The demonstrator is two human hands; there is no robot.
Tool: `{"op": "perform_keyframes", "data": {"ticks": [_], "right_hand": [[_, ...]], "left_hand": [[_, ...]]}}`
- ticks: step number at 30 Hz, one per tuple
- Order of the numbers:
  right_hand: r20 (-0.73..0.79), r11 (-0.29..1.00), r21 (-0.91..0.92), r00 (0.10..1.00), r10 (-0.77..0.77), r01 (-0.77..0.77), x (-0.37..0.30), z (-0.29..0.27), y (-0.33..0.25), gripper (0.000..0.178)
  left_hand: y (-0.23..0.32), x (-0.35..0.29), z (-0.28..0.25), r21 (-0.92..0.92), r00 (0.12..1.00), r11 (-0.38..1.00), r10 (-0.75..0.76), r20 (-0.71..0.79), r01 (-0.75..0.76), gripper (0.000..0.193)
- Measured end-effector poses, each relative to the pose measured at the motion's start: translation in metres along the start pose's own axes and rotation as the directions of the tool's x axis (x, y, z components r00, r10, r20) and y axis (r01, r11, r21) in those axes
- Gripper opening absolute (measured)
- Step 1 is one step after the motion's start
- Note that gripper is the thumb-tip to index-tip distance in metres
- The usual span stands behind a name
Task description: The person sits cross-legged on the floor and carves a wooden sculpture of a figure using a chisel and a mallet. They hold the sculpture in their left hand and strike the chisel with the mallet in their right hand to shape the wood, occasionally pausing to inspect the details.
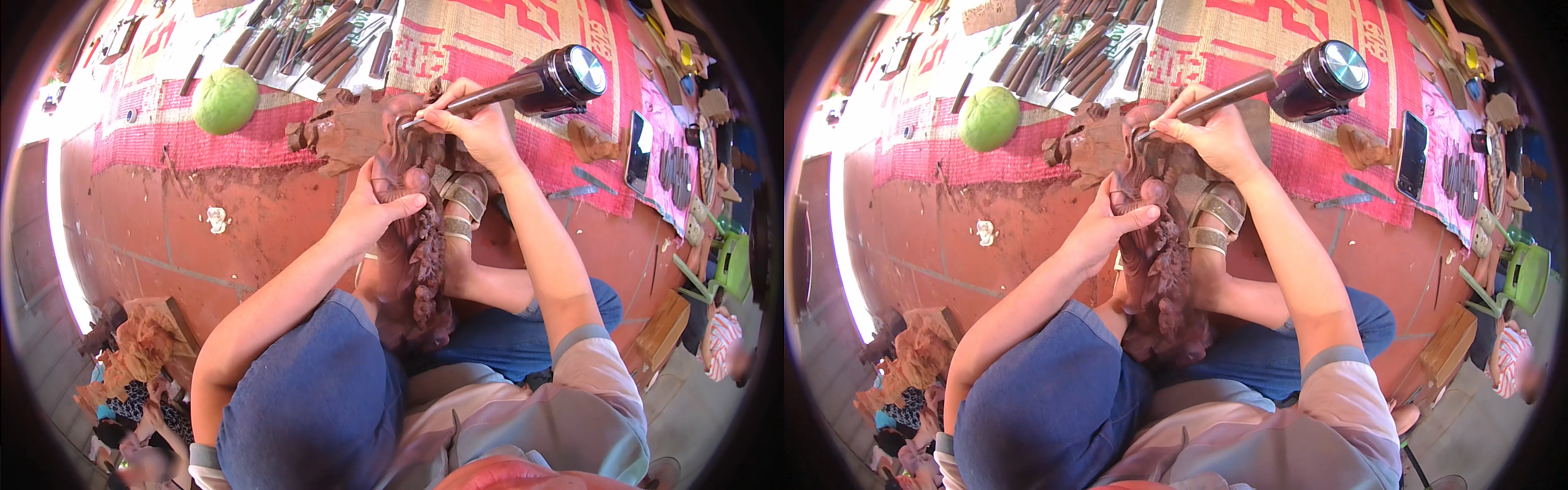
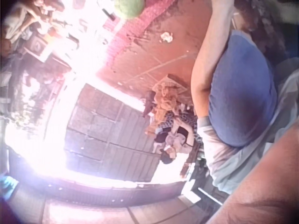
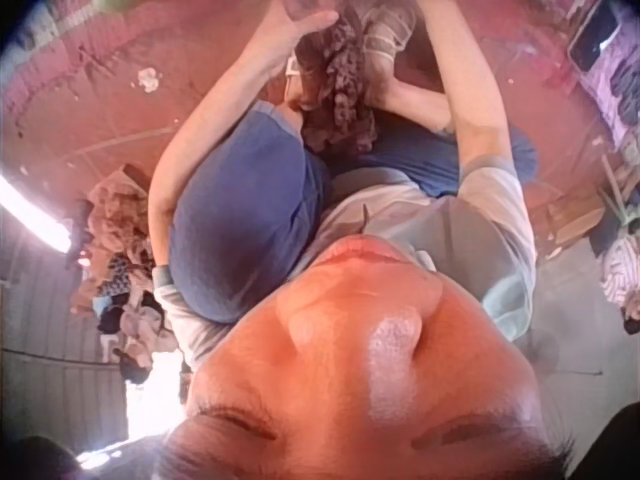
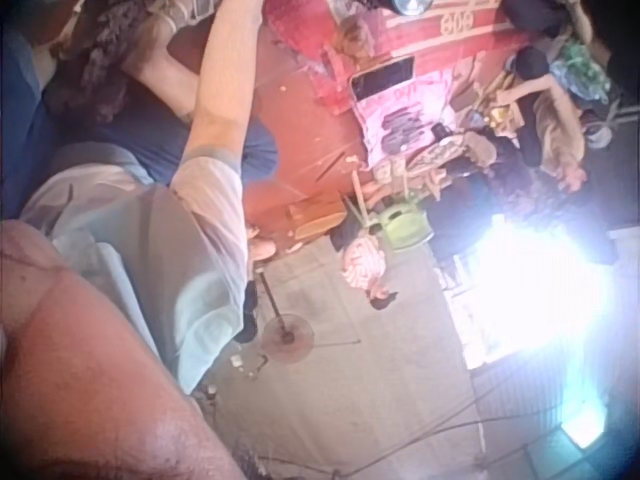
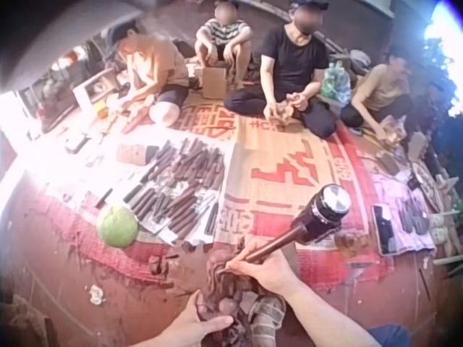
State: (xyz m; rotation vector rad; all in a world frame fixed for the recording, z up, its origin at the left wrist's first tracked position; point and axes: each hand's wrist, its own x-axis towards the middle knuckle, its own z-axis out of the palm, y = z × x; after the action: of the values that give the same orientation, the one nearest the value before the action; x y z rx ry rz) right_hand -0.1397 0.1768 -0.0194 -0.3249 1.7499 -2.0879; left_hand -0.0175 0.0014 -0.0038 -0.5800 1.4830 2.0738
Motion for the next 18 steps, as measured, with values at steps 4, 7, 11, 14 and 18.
{"op": "perform_keyframes", "data": {"ticks": [4, 7, 11, 14, 18], "right_hand": [[0.009, 0.989, -0.113, 0.995, -0.099, 0.100, -0.002, 0.000, 0.008, 0.014], [0.003, 0.966, -0.189, 0.984, -0.177, 0.174, -0.005, 0.007, 0.006, 0.015], [-0.020, 0.985, -0.116, 0.991, -0.135, 0.131, -0.008, 0.001, 0.009, 0.015], [0.011, 0.995, -0.016, 0.996, -0.094, 0.094, -0.007, 0.000, 0.005, 0.015], [0.025, 0.998, -0.030, 0.999, -0.047, 0.048, -0.003, -0.002, 0.002, 0.015]], "left_hand": [[0.005, -0.003, 0.004, -0.007, 1.000, 1.000, -0.009, -0.016, 0.009, 0.095], [0.002, 0.000, 0.000, 0.008, 1.000, 1.000, -0.014, -0.013, 0.014, 0.102], [0.004, 0.000, 0.001, -0.002, 1.000, 1.000, 0.006, 0.004, -0.006, 0.101], [0.004, -0.001, 0.001, -0.014, 1.000, 1.000, -0.002, 0.014, 0.003, 0.101], [0.005, -0.003, 0.003, -0.013, 1.000, 1.000, 0.002, -0.005, -0.002, 0.102]]}}
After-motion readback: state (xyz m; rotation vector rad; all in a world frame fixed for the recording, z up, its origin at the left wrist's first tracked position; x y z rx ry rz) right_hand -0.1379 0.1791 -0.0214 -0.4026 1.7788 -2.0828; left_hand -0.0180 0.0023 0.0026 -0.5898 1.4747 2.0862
